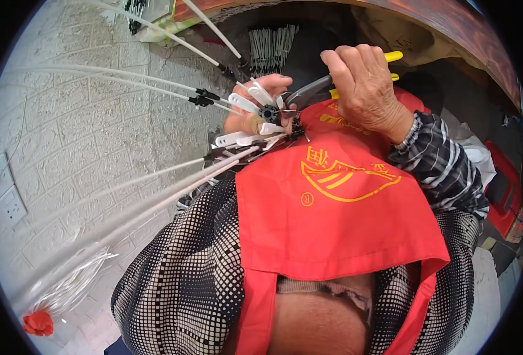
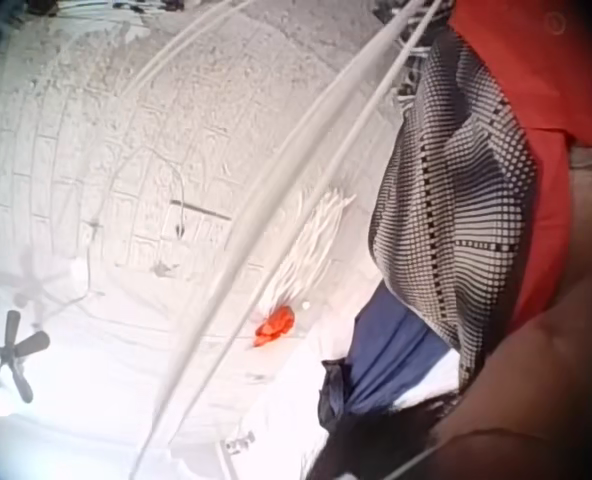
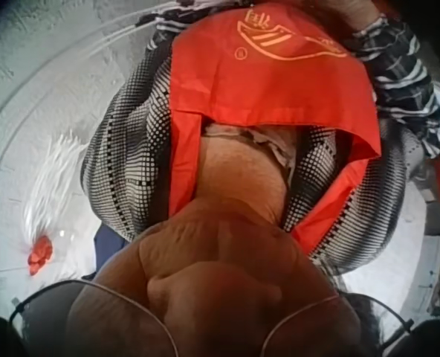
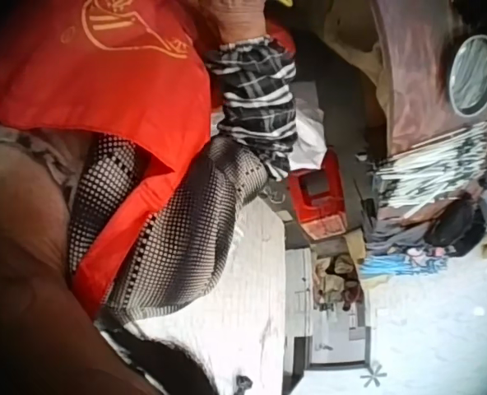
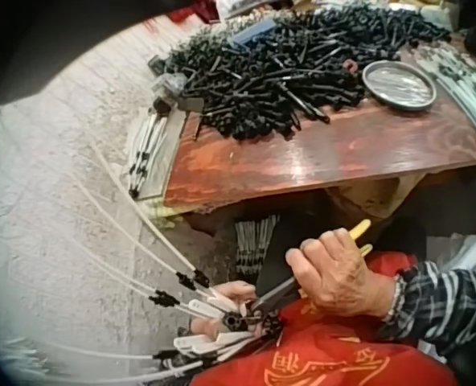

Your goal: The person trims wire on an umbrella runner assembly using pliers, then aligns umbrella ribs and threads wire through their hinges by hand.

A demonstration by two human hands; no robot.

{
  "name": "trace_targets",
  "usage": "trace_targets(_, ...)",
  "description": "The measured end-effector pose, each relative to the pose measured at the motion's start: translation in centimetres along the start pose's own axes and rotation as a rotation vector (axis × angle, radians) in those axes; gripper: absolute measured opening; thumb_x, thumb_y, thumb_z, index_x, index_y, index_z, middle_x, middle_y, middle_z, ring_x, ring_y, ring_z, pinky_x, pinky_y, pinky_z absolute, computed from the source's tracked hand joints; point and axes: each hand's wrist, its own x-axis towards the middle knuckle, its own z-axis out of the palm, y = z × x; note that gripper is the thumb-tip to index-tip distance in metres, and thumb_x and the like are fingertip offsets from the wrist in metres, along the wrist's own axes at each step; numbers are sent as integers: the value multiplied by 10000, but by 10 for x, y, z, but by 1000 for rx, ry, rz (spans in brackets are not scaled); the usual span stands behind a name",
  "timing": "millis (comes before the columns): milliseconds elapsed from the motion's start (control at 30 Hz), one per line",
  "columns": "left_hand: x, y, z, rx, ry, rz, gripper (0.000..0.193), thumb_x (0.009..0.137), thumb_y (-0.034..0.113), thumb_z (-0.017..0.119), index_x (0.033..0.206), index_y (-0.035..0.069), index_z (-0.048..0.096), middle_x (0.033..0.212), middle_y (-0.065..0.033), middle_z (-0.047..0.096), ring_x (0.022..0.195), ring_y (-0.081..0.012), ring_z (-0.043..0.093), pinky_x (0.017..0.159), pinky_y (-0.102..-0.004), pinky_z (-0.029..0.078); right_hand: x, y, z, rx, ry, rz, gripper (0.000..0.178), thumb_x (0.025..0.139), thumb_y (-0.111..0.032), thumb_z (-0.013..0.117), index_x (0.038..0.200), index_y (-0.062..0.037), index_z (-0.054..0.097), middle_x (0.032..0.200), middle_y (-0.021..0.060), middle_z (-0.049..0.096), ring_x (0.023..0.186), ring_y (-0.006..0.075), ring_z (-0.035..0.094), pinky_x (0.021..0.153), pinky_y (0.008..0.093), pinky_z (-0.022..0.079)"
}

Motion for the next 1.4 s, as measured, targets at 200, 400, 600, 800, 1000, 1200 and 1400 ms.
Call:
trace_targets(200,0,-1,-12,27,-163,50,481,887,237,658,1284,7,511,948,-195,590,829,-298,646,746,-427,589,-14,-23,8,48,6,208,417,636,-88,641,1039,-2,574,826,92,494,732,257,497,645,380,388)
trace_targets(400,1,0,-19,14,-171,-10,354,911,173,624,1205,-8,548,944,-181,615,804,-288,664,712,-410,590,-14,-23,5,84,-21,224,436,555,-75,689,972,-26,571,787,70,477,702,242,490,624,362,387)
trace_targets(600,6,-11,-46,-116,-238,-194,673,691,51,811,1297,-46,535,971,-251,648,821,-313,705,604,-332,596,-8,-11,-5,175,-141,188,369,518,-67,705,833,-74,513,761,63,477,705,257,508,625,368,403)
trace_targets(800,3,-7,-10,-151,-237,32,620,703,64,805,1263,-54,568,920,-240,640,786,-301,696,596,-334,579,3,-6,-16,404,-399,212,273,572,-21,662,784,-52,493,735,114,541,717,321,569,628,417,444)
trace_targets(1000,5,1,-1,-131,-162,-34,560,707,68,803,1211,-69,601,885,-245,638,779,-318,692,596,-335,574,-1,-3,-17,563,-566,323,202,616,1,606,788,-19,502,727,165,589,721,383,595,609,478,452)
trace_targets(1200,3,1,-20,-60,-302,-88,541,854,259,732,1291,12,531,989,-253,584,826,-310,648,624,-353,567,22,9,-28,323,-534,152,226,624,-70,674,805,-44,541,787,148,613,782,357,615,658,451,466)
trace_targets(1400,-2,-2,-17,-42,-8,-225,360,896,224,622,1153,-26,590,962,-231,618,804,-287,641,642,-338,559,15,7,-21,375,-570,226,216,635,-60,683,809,-52,555,778,137,623,770,350,628,672,446,478)
